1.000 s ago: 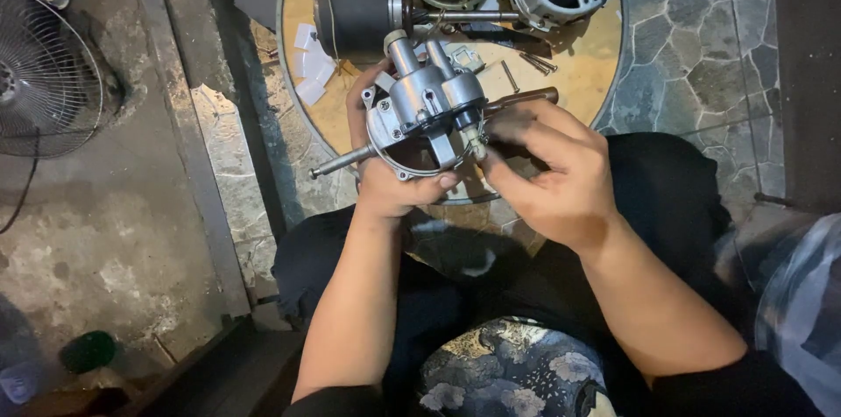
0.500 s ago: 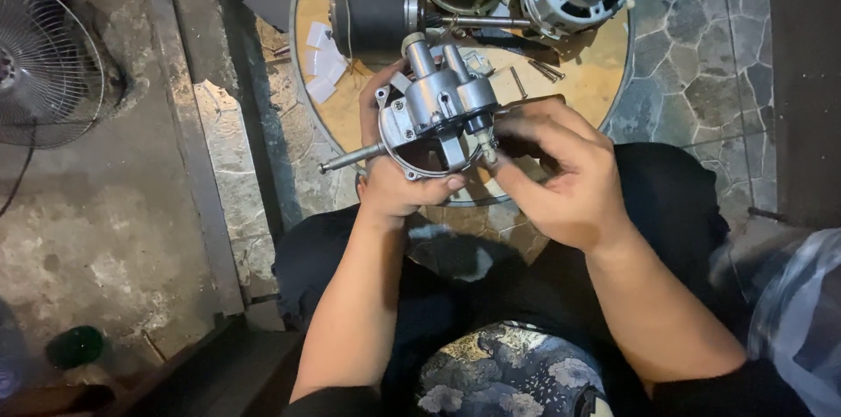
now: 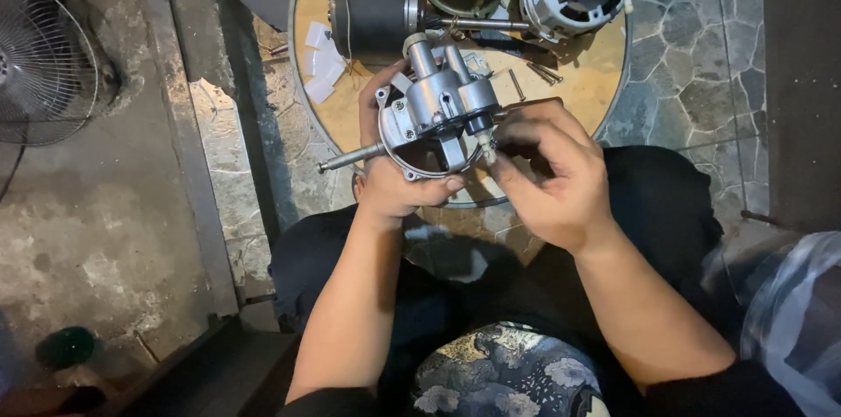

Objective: The person is reassembling a gearbox unit, fitting the internal shaft and housing components together and using a screwdriver for adjustments.

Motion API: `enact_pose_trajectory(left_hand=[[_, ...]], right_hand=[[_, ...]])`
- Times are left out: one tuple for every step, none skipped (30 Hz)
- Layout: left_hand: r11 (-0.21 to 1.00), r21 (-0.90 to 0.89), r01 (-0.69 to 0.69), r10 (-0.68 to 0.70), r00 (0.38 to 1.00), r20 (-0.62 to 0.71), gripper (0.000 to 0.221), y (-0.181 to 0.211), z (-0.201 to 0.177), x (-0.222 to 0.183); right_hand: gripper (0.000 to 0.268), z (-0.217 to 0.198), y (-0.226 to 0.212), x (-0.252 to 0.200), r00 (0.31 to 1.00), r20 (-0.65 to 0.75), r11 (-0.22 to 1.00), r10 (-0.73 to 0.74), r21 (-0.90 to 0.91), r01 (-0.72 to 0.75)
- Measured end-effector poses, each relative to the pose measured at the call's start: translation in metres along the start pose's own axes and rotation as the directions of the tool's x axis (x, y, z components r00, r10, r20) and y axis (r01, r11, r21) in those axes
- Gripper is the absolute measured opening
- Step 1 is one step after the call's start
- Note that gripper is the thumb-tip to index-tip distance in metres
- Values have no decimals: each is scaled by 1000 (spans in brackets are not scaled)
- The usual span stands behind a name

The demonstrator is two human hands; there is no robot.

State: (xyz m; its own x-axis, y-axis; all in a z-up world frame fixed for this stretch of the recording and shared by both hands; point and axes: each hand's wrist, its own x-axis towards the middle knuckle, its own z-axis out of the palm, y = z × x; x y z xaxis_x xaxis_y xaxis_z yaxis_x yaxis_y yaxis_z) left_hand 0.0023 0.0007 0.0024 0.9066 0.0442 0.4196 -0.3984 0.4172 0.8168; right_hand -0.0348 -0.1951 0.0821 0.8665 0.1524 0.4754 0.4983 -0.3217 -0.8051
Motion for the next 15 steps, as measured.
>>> enact_pose_trajectory(left_hand=[[1000, -1, -2, 2, 1000, 0, 116, 0, 1, 0], [1000, 4, 0, 0, 1000, -5, 116, 1, 2, 0], [1000, 9, 1, -1, 1000, -11, 116, 1, 3, -1], [1000, 8, 0, 0, 1000, -11, 116, 1, 3, -1], [1000, 15, 4, -4, 1000, -2, 115, 1, 3, -1], [1000, 23, 5, -6, 1000, 6, 115, 2, 2, -1], [1000, 24, 3, -3, 1000, 4, 115, 2, 0, -1], [1000, 14, 7, -7, 1000, 4, 115, 1, -2, -1], [1000, 4, 12, -12, 1000, 4, 114, 1, -4, -1], [1000, 3, 8, -8, 1000, 2, 114, 0, -2, -1], [1000, 0, 13, -13, 1000, 0, 114, 0, -1, -1], [1000, -4, 15, -15, 1000, -4, 114, 0, 1, -1], [1000, -6, 8, -8, 1000, -8, 114, -1, 1, -1], [1000, -26, 5, -5, 1000, 1, 114, -2, 0, 0], [999, -46, 1, -1, 1000, 9, 115, -3, -1, 0]], right_hand=[[9, 1, -1, 0, 1000, 0, 1000, -2, -1, 2], [8, 1, -2, 0, 1000, 1, 1000, 1, -4, -1], [8, 2, -4, 0, 1000, 1, 1000, 3, -7, -3], [8, 2, -3, -1, 1000, 1, 1000, 2, -8, -2], [7, 2, -3, -1, 1000, -5, 1000, 13, -15, -13], [7, 2, -3, -1, 1000, -9, 1000, 23, -21, -23], [7, 1, 1, -2, 1000, -7, 1000, 20, -21, -21], [8, 0, 4, -2, 999, 9, 1000, 31, -1, -31], [10, -1, 7, -2, 999, 25, 999, 41, 19, -41], [10, -1, 9, -1, 999, 27, 999, 37, 17, -38], [10, -1, 11, -1, 998, 24, 998, 54, 36, -55], [12, -1, 13, 0, 997, 24, 996, 68, 53, -69], [12, -6, 9, 2, 998, 29, 997, 62, 51, -63], [18, -12, 6, 5, 994, 68, 996, 82, 8, -83], [28, -17, 3, 9, 989, 106, 994, 104, -35, -101]])
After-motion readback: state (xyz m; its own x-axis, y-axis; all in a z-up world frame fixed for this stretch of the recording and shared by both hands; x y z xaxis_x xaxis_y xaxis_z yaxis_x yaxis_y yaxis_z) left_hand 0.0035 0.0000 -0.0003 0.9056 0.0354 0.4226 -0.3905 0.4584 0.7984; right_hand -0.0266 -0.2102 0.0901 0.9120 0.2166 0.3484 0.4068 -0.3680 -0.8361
